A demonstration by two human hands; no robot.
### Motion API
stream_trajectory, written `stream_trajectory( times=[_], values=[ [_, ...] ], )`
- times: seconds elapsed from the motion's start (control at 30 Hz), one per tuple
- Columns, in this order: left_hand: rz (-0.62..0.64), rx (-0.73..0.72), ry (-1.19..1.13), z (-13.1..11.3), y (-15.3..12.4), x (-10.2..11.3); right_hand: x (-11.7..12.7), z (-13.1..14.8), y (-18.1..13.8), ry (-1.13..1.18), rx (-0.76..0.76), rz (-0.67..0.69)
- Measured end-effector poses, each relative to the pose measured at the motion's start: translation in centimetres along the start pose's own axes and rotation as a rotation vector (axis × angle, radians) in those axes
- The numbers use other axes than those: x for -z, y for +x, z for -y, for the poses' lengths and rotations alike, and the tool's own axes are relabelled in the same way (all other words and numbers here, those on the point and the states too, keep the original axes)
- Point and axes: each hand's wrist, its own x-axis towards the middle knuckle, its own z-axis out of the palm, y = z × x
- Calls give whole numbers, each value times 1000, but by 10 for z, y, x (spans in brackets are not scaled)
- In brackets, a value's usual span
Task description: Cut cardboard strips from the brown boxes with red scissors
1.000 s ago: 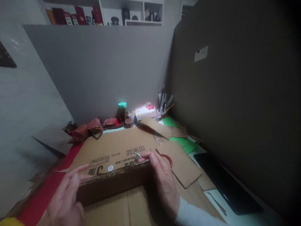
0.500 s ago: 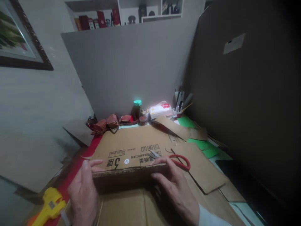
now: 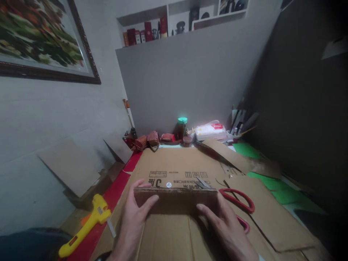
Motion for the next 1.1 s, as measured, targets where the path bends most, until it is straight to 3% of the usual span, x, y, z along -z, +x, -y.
stream_trajectory(
  times=[0.27, 0.53, 0.87, 1.0, 1.1],
  values=[
    [138, 60, -21, 5, 2, 11, -9, -4, 2, -44, -15, -43],
    [162, 81, -24, 6, 2, 14, -7, -7, 1, -1, 29, -31],
    [151, 207, -44, 1, -2, 20, 2, 1, 8, -25, 122, 109],
    [142, 304, -103, 3, 5, 25, 17, 17, 13, -17, 92, 202],
    [219, 357, -221, 16, 17, 35, 24, 34, 13, 29, 63, 258]
  ],
)
